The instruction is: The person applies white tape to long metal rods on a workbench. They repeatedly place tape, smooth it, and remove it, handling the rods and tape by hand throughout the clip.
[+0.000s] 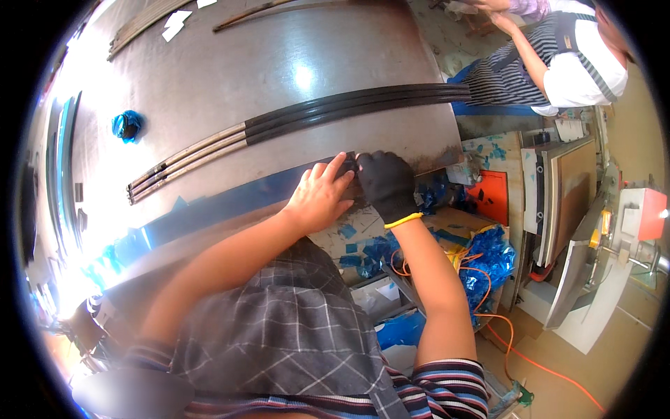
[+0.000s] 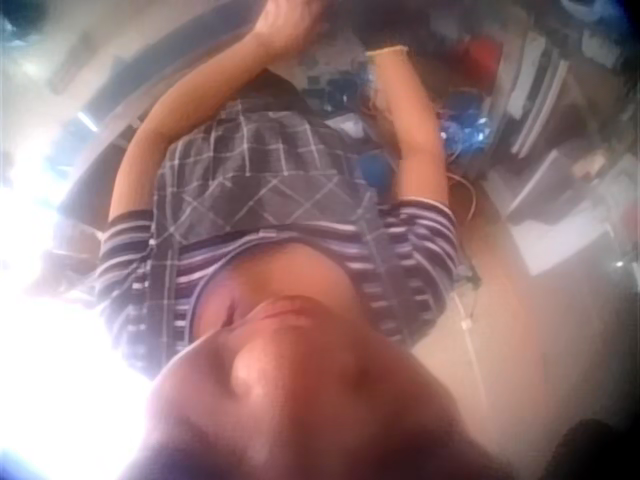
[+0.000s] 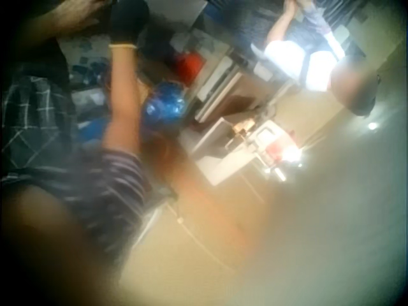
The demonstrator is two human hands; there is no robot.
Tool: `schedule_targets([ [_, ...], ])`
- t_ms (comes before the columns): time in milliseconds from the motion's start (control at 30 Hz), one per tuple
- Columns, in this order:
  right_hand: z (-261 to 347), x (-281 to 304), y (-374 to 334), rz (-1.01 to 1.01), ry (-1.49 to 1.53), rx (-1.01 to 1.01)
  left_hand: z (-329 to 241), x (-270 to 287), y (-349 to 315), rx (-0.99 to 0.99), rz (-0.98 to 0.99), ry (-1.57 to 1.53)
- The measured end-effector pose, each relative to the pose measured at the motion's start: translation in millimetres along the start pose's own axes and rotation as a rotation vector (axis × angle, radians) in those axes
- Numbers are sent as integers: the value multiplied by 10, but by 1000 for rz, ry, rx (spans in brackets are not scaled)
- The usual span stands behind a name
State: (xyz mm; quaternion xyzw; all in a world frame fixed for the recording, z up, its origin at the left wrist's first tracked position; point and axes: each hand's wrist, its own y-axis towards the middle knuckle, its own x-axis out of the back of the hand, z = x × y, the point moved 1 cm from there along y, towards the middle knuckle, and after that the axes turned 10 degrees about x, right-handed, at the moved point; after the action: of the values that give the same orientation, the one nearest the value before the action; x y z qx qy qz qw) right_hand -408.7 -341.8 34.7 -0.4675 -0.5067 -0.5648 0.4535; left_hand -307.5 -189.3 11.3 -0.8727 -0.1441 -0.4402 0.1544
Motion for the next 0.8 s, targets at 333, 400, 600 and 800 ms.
schedule_targets([
  [333,-187,81,-91,37,-106,-396,72,-41,-182,-70,-73,-7],
  [400,50,222,36,-169,-103,-323,138,-98,-249,-94,-100,-34],
  [600,308,-329,120,-251,71,-143,253,-91,-369,-172,-170,-187],
  [800,649,-265,210,-121,-4,-289,1359,845,-1363,26,-362,-181],
])
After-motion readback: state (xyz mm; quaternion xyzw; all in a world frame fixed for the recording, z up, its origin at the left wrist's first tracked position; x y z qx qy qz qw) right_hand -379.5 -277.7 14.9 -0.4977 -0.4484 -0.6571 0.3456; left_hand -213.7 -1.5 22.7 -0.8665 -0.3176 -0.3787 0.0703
